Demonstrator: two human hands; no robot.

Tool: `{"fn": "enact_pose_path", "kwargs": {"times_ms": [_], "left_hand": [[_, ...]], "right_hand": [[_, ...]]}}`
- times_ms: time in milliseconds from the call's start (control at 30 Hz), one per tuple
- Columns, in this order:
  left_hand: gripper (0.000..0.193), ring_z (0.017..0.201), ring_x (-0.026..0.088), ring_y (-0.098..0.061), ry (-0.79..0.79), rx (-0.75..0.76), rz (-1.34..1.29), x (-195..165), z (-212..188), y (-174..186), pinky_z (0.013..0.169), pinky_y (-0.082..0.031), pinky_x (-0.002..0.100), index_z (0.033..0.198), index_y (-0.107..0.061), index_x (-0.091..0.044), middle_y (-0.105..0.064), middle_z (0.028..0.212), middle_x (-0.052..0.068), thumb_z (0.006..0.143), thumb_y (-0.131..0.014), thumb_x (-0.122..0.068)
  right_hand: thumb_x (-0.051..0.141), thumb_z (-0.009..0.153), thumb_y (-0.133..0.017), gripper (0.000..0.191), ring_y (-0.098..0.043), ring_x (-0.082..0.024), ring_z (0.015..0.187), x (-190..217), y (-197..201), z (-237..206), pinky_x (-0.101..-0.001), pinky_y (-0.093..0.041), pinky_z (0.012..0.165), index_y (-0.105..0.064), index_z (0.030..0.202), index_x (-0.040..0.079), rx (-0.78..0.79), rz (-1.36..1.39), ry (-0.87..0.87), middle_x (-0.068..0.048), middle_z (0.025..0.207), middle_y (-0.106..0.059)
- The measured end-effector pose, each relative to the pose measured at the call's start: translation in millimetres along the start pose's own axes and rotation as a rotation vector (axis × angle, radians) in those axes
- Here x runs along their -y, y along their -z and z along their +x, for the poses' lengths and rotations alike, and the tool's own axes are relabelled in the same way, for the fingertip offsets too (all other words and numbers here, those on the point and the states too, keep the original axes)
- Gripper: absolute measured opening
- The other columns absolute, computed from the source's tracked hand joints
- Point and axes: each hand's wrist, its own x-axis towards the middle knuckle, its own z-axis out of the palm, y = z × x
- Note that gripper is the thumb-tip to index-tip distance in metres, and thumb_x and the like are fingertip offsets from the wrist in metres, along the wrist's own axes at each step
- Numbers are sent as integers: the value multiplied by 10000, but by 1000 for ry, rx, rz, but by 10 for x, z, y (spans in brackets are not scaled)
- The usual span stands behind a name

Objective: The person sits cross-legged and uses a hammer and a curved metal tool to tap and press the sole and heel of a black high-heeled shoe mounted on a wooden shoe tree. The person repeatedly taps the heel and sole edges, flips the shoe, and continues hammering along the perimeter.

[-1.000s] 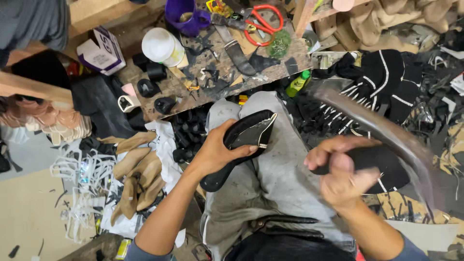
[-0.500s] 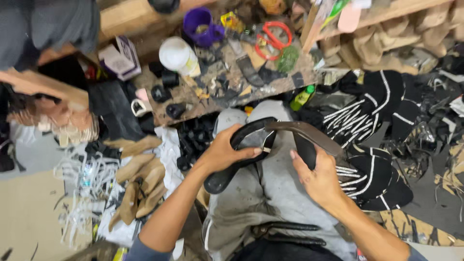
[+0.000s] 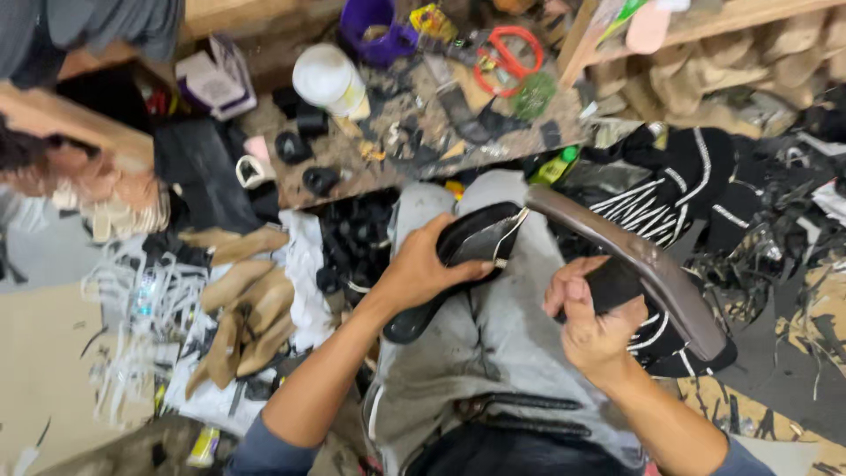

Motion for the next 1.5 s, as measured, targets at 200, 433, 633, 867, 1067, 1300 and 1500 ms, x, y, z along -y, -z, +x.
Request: {"fn": "enact_pose_path", "kwargs": {"times_ms": [200,433,633,867,1067,1300,1500], "left_hand": [[578,930,164,-728,-73,-17,-44,-25,9,6,865,-562,322,1141,-662,-11,-766,1001,120,730,-892,-347],[542,886,139,-691,-31,-10,-61,75,1,2,834,-558,310,1120,-674,-14,-759,966,99,741,-908,-324],[539,877,133,-695,6,-11,-85,199,23,-55,814,-569,313,1102,-659,-18,-767,963,97,733,-907,-324],[642,916,206,-742,14,-109,55,-30,-84,-32,813,-570,337,1163,-645,-11,-758,1011,136,699,-910,-367],[616,986,202,-754,-103,-277,-92,-378,-331,-63,883,-573,331,1218,-640,-7,-764,1060,128,754,-873,-339],[720,1094,210,-668,-223,-295,-921,-650,-443,-393,985,-553,345,1401,-549,47,-679,1220,138,835,-854,-277],[797,1164,265,-650,-463,-255,-1305,-924,-528,-386,1040,-529,423,1537,-361,-72,-602,1336,139,915,-713,-425]], "right_hand": [[131,936,-689,260,-649,-294,726,-122,-75,4,-387,-543,683,-634,1136,-26,96,-74,258,-171,904,-680],[75,886,-692,254,-636,-256,813,-177,-130,-96,-377,-525,733,-660,1126,-3,259,-270,160,-163,927,-671],[13,814,-703,250,-604,-345,871,-142,-176,-31,-443,-506,761,-647,1057,6,281,-499,600,-185,923,-629],[184,871,-697,460,-694,-355,866,-474,454,-406,-392,-529,775,-569,1230,-74,370,-250,379,-205,1056,-707],[368,898,-712,210,-688,-269,825,-906,1141,-647,-435,-542,949,-633,925,174,637,-583,614,-38,805,-677],[288,916,-672,630,-653,-292,1018,-278,177,-466,-382,-543,897,-411,1416,9,95,346,-51,-167,1219,-626],[227,882,-736,846,-600,-411,1179,-5,-182,-569,-523,-524,921,-290,1554,-29,556,1147,-266,-280,1412,-533]]}}
